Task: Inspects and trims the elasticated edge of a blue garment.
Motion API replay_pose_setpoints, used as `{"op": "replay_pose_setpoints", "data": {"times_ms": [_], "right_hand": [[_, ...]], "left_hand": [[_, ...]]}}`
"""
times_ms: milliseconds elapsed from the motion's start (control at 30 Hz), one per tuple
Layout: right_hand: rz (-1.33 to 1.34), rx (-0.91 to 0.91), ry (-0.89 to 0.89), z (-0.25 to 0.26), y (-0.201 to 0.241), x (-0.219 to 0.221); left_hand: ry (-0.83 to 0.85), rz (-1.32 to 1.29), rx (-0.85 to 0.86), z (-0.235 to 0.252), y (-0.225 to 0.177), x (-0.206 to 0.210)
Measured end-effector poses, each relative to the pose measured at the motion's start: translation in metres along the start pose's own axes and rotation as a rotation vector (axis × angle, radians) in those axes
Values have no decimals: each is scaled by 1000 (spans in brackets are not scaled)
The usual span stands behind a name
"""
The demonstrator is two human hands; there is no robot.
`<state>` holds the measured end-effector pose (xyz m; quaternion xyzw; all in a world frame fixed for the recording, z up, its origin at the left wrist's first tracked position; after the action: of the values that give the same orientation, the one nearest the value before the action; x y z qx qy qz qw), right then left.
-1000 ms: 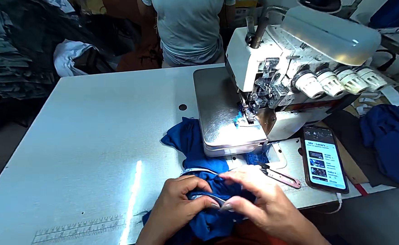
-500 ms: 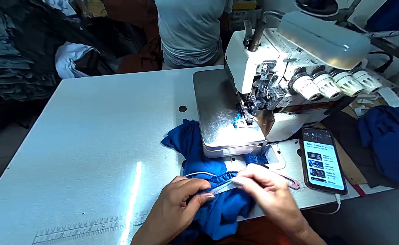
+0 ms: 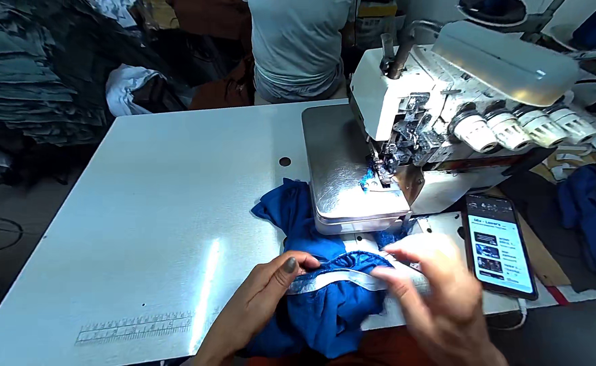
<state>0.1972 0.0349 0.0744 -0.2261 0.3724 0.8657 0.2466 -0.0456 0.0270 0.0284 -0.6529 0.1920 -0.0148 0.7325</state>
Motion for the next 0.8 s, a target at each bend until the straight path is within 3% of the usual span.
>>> {"op": "replay_pose_setpoints", "data": {"times_ms": [133,200,267,467,567,733,800], "right_hand": [[-69,-127,150,-12,45,48],[-162,-159,189,-16,53,69],[-65,-150,182,-19,50,79],[635,372,327,-3,2,44],[607,451,178,12,-23,5],[423,423,-270,39,-57,-55],[292,413,-246,38,-65,-58]], "left_hand": [[27,-219,-97,2,5,4],[35,-252,-94,1,4,5],[32,-232,-98,-1,6,5],[19,-211,-89,-11,20,1],[39,-196,-33,-10,21,1],[-20,-56,59,-9,11,5],[-96,22,96,-9,12,5]]}}
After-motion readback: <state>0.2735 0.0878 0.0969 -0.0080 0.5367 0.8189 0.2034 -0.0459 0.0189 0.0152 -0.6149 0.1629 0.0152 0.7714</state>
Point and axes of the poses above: each hand's wrist, its own z-axis towards the middle knuckle, its own x-axis out of the palm, y = z × x, the point moved 5 cm from there along z, towards the middle knuckle
